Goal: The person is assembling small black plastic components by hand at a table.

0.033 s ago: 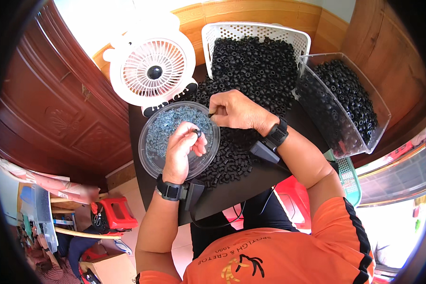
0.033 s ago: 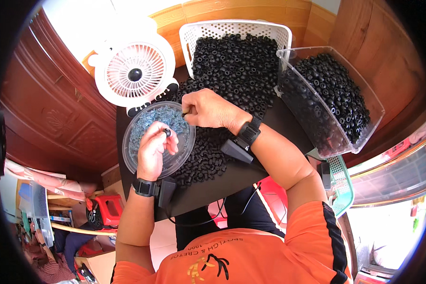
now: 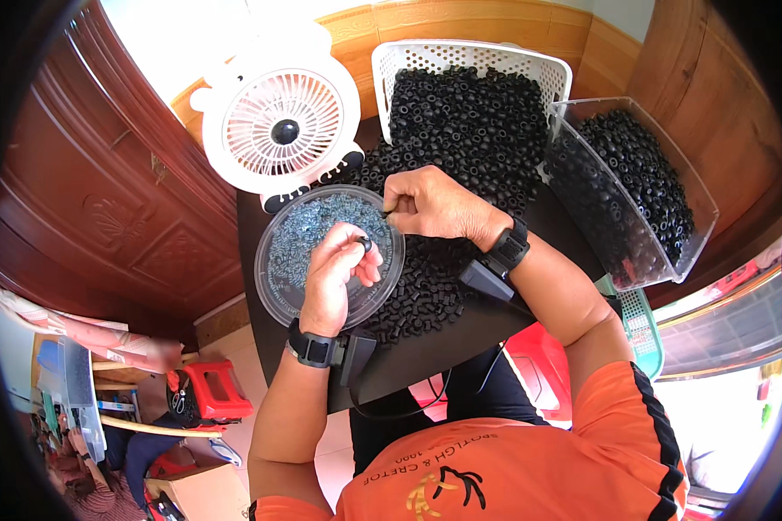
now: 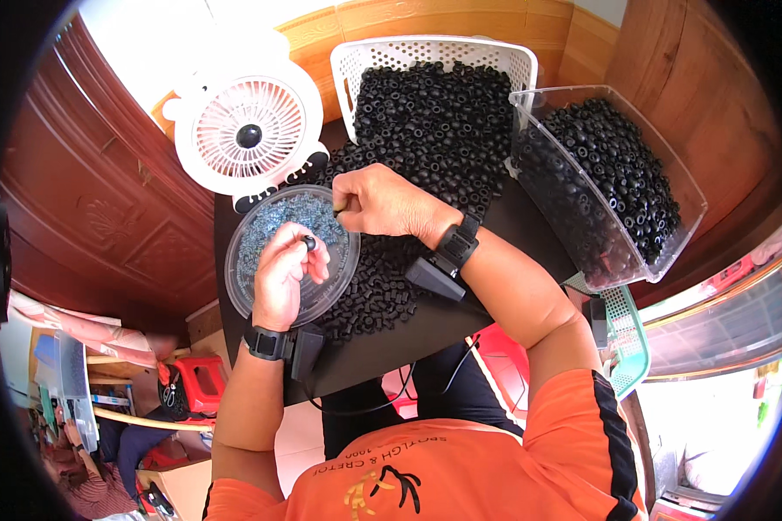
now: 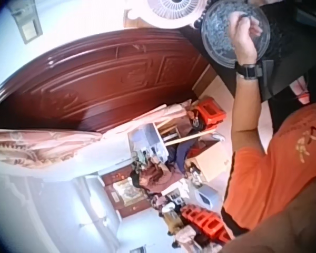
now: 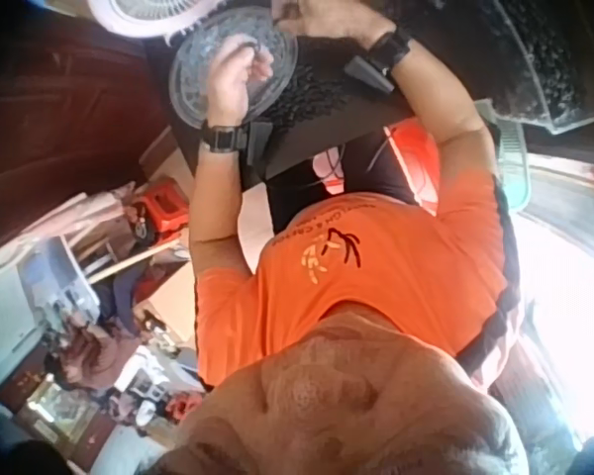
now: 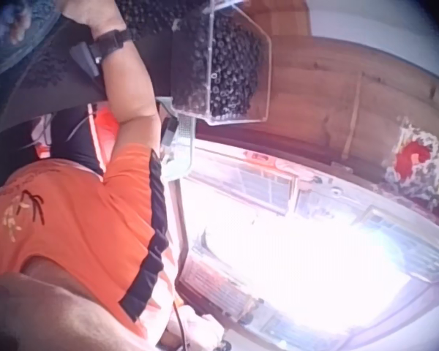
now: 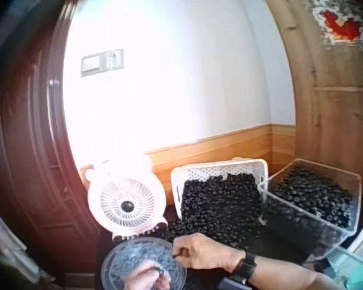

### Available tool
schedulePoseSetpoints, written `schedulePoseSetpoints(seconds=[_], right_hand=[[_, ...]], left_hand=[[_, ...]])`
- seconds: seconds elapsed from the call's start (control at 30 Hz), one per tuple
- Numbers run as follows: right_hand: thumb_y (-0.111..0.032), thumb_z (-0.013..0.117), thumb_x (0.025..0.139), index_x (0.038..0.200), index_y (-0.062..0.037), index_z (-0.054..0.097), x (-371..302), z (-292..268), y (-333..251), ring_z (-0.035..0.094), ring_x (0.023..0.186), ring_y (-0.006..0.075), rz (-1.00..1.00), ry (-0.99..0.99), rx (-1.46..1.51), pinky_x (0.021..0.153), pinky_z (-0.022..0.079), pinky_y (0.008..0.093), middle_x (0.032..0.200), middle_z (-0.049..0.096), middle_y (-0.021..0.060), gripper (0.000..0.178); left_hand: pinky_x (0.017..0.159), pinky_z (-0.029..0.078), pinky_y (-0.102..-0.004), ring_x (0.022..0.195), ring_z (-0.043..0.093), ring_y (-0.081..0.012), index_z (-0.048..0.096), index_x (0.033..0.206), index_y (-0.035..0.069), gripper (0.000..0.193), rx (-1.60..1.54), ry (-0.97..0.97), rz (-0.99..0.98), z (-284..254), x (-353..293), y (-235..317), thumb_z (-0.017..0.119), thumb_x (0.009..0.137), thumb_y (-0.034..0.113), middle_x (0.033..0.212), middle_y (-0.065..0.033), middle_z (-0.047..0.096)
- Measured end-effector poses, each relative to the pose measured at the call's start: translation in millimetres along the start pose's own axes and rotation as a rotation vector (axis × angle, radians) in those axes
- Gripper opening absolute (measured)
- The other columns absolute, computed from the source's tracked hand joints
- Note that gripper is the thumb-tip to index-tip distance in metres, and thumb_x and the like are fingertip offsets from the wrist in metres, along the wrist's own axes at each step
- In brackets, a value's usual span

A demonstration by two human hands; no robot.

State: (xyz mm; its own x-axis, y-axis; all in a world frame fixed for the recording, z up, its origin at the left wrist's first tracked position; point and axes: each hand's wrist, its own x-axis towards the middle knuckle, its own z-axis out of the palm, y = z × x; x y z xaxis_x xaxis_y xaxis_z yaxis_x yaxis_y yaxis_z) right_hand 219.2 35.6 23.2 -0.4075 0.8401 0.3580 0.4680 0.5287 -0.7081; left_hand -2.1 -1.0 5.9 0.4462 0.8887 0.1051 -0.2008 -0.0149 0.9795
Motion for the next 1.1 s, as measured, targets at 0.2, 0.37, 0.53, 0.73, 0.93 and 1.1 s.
schedulePoseSetpoints(seconds=[0.2,0.37,0.53,0.73,0.93,1.1], right_hand=[[-0.001,0.070,0.083,0.087,-0.0006,0.064,-4,14,-14,0.057,0.070,0.0042,0.007,-0.109,0.357,0.065,0.050,0.0243,0.074,0.064,-0.0017,0.007],[-0.007,0.069,0.089,0.100,-0.0022,0.066,-2,21,-7,0.059,0.090,0.0059,-0.027,-0.086,0.447,0.078,0.050,0.0249,0.095,0.066,0.0005,0.013],[-0.002,0.059,0.094,0.110,-0.0007,0.063,-1,22,-11,0.062,0.095,0.0145,-0.223,0.017,0.371,0.084,0.050,0.0300,0.099,0.066,0.0075,0.017],[-0.007,0.063,0.093,0.106,-0.0007,0.064,-6,24,-19,0.061,0.090,0.0116,-0.060,-0.020,0.593,0.083,0.051,0.0281,0.097,0.065,0.0047,0.014],[-0.005,0.064,0.093,0.104,-0.0009,0.065,-4,35,-9,0.061,0.091,0.0085,-0.082,0.048,0.875,0.083,0.052,0.0267,0.098,0.066,0.0019,0.012],[-0.004,0.063,0.093,0.103,-0.0010,0.067,-4,34,-12,0.061,0.092,0.0080,-0.041,0.053,0.849,0.085,0.052,0.0261,0.096,0.067,0.0022,0.012]], left_hand=[[0.065,0.046,-0.0232,0.073,0.060,-0.0128,0.055,0.096,0.004,0.017,-0.101,-0.042,-0.037,2,2,-5,0.049,0.094,0.020,0.088,-0.0085,0.063],[0.066,0.047,-0.0269,0.074,0.062,-0.0171,0.052,0.096,0.004,0.022,-0.153,-0.047,0.016,-1,3,-3,0.050,0.092,0.025,0.089,-0.0120,0.062],[0.066,0.047,-0.0271,0.073,0.062,-0.0169,0.053,0.097,0.004,0.023,-0.129,-0.048,0.032,1,2,-4,0.051,0.092,0.026,0.089,-0.0111,0.062],[0.066,0.047,-0.0265,0.073,0.061,-0.0157,0.054,0.097,0.004,0.023,-0.083,-0.052,0.015,3,1,-5,0.054,0.092,0.027,0.088,-0.0088,0.063],[0.066,0.047,-0.0257,0.072,0.060,-0.0145,0.055,0.096,0.004,0.022,-0.050,-0.031,0.040,5,1,-4,0.053,0.094,0.025,0.087,-0.0086,0.063],[0.066,0.047,-0.0256,0.070,0.060,-0.0146,0.055,0.096,0.003,0.021,-0.023,0.001,0.016,4,0,-3,0.053,0.095,0.024,0.086,-0.0086,0.063]])
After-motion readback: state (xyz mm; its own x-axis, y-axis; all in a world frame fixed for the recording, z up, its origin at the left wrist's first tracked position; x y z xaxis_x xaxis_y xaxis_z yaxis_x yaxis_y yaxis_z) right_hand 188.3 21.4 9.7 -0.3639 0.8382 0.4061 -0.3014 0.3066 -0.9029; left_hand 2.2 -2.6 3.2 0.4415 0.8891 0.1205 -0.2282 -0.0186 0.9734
